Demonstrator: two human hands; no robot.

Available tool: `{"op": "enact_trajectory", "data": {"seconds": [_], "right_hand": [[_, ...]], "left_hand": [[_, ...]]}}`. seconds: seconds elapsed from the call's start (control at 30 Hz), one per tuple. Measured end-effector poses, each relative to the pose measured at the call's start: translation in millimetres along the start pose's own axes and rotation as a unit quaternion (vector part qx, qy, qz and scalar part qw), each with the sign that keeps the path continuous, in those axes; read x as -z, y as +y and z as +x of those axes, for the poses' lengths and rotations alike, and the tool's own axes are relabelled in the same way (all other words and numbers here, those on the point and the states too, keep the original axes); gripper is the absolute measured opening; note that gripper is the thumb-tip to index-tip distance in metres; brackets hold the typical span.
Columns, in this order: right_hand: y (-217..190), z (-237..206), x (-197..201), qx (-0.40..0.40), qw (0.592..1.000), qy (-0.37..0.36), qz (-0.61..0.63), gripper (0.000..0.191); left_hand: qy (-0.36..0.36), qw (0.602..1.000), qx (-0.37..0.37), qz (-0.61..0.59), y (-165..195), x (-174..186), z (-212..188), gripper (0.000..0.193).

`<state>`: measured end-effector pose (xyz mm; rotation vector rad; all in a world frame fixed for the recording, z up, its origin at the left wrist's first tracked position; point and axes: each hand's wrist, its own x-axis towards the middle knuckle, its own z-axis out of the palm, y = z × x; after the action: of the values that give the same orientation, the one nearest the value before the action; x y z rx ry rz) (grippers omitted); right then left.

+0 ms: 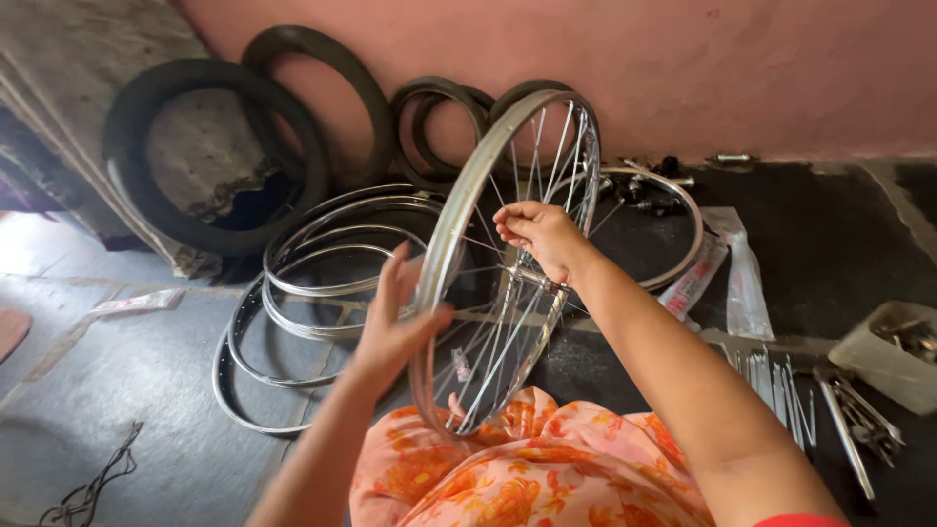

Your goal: The person inserts metal spokes into the hub of a bicycle wheel rim and threads them through the rim holes. They then attach small metal nipples to the spoke ends and tighten them by hand to secure the spokes in place.

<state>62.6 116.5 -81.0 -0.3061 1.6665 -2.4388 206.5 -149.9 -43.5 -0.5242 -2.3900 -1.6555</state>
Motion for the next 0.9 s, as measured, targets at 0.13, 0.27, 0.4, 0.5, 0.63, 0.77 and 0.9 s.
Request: {"op": "enact_trajectory", "data": {"seconds": [0.13,0.27,0.4,0.5,0.63,0.77,0.9], "right_hand": [[-6,-10,-6,0.007,1.000,-0.026,-0.005,0.015],[-4,-21,-6,0.000,1.000,-0.017,-0.010,0.015],[8,-24,-1,-0.009,0.999,-0.015,-0.029,0.016],[16,-27,3,0.019,0.998,-0.060,0.019,0.016],[12,-31,-6,0.015,0.998,-0.053,-0.003,0.019],[-3,-36,-5,0.049,0.997,-0.042,-0.040,0.025],[15,-60,66,0.130,0.961,0.053,-0.238,0.030]], "left_hand": [[-0.035,0.994,0.029,0.100,59,-17,110,0.096],[-0.062,0.979,0.145,0.129,74,-55,153,0.062],[-0.125,0.985,0.113,-0.031,51,-62,156,0.055],[-0.122,0.982,0.145,0.003,34,-56,150,0.053],[-0.152,0.971,0.149,-0.106,40,-50,142,0.051],[-0.179,0.958,0.148,-0.166,65,-45,137,0.054],[-0.192,0.951,0.125,-0.207,68,-40,117,0.065]]}}
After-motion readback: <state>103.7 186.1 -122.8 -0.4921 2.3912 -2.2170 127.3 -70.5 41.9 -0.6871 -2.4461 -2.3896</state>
